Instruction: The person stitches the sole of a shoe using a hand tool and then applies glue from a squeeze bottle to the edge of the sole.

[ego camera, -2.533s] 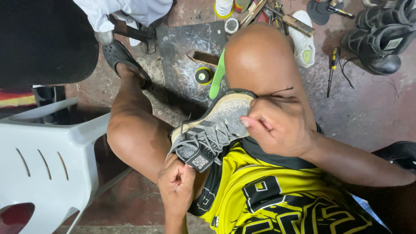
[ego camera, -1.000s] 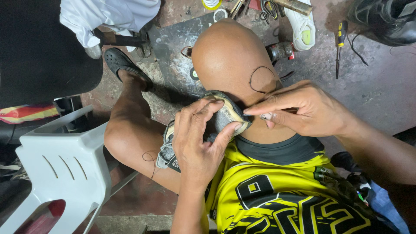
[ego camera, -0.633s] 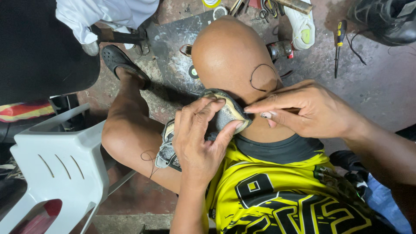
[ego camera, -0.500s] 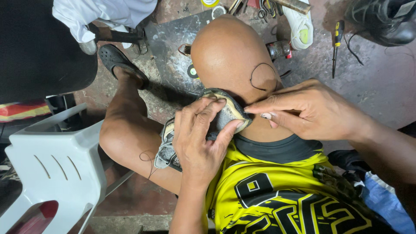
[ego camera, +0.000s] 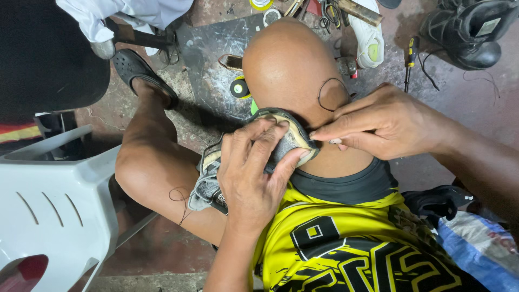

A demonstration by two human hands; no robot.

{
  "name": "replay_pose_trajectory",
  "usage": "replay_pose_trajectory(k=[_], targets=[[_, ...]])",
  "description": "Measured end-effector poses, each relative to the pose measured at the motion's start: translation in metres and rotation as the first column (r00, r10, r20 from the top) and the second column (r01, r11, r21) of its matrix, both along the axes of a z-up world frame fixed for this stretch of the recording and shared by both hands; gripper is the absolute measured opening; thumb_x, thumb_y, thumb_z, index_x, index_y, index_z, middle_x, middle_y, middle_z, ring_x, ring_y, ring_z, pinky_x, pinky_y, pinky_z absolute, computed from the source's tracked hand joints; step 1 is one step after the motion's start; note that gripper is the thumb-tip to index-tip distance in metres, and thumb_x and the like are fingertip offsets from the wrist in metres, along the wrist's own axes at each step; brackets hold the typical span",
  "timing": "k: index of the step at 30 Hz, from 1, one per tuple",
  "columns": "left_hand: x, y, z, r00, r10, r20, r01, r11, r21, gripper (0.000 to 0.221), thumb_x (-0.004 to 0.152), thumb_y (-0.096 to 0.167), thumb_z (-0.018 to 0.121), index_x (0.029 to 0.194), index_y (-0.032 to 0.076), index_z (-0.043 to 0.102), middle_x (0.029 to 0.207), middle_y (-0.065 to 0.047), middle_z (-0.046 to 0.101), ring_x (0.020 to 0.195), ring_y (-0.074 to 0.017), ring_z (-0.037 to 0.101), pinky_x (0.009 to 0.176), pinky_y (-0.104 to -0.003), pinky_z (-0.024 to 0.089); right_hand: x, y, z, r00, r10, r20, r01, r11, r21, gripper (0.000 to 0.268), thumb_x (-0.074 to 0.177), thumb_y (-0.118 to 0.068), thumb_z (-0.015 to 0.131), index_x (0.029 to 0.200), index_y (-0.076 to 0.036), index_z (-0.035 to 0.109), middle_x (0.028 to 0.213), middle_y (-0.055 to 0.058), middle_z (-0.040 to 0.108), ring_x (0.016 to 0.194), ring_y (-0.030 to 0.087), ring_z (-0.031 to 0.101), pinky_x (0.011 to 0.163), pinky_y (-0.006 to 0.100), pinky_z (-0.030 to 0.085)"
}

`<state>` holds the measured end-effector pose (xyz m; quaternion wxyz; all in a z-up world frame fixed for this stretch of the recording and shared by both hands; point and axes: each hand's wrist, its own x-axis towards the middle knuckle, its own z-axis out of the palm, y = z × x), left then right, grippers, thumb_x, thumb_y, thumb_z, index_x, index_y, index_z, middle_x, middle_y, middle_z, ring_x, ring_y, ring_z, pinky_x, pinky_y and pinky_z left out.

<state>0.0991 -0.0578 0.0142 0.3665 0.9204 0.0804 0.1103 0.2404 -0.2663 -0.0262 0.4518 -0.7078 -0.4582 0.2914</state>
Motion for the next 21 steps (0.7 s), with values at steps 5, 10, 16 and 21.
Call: replay_pose_trajectory(k=[5, 10, 16, 21], targets=[[0.0, -0.001, -0.001, 1.0, -0.023, -0.003, 0.023, 0.999, 0.028, 0.047, 0.08, 0.028, 0.089, 0.119, 0.009, 0.072, 0.12, -0.007, 0.067, 0.102, -0.0279, 0.062, 0.089, -0.037, 0.053, 0.01, 0.005, 0.016, 0.974, 0.083, 0.209, -0.074, 0.996, -0.052, 0.032, 0.078, -0.011, 0.077, 0.11, -0.015, 0.077, 0.087, 0.003, 0.077, 0.067, 0.021, 0.073, 0.059, 0.033, 0.058], [0.0, -0.002, -0.006, 0.999, -0.04, 0.009, 0.04, 0.999, 0.028, 0.047, 0.081, 0.028, 0.089, 0.12, 0.009, 0.071, 0.12, -0.007, 0.065, 0.101, -0.0286, 0.061, 0.087, -0.038, 0.052, 0.009, 0.001, 0.044, 0.957, 0.153, 0.248, -0.079, 0.955, -0.285, 0.036, 0.077, -0.012, 0.073, 0.112, -0.017, 0.076, 0.091, 0.004, 0.078, 0.066, 0.025, 0.073, 0.058, 0.036, 0.059], [-0.002, -0.002, -0.009, 0.999, -0.043, 0.028, 0.043, 0.999, 0.007, 0.045, 0.082, 0.028, 0.088, 0.12, 0.01, 0.071, 0.121, -0.007, 0.065, 0.101, -0.0282, 0.061, 0.087, -0.038, 0.052, 0.004, -0.004, 0.049, 0.946, 0.172, 0.274, -0.075, 0.941, -0.33, 0.039, 0.083, -0.019, 0.073, 0.123, -0.016, 0.073, 0.106, 0.004, 0.078, 0.073, 0.022, 0.075, 0.063, 0.033, 0.06], [0.0, 0.0, -0.009, 0.999, -0.041, 0.021, 0.04, 0.999, 0.03, 0.046, 0.082, 0.027, 0.089, 0.12, 0.009, 0.071, 0.121, -0.008, 0.065, 0.1, -0.0287, 0.06, 0.086, -0.038, 0.051, -0.007, 0.006, 0.057, 0.841, 0.299, 0.451, -0.084, 0.895, -0.438, 0.043, 0.073, -0.009, 0.07, 0.116, -0.006, 0.07, 0.112, 0.006, 0.077, 0.074, 0.023, 0.075, 0.061, 0.036, 0.061]])
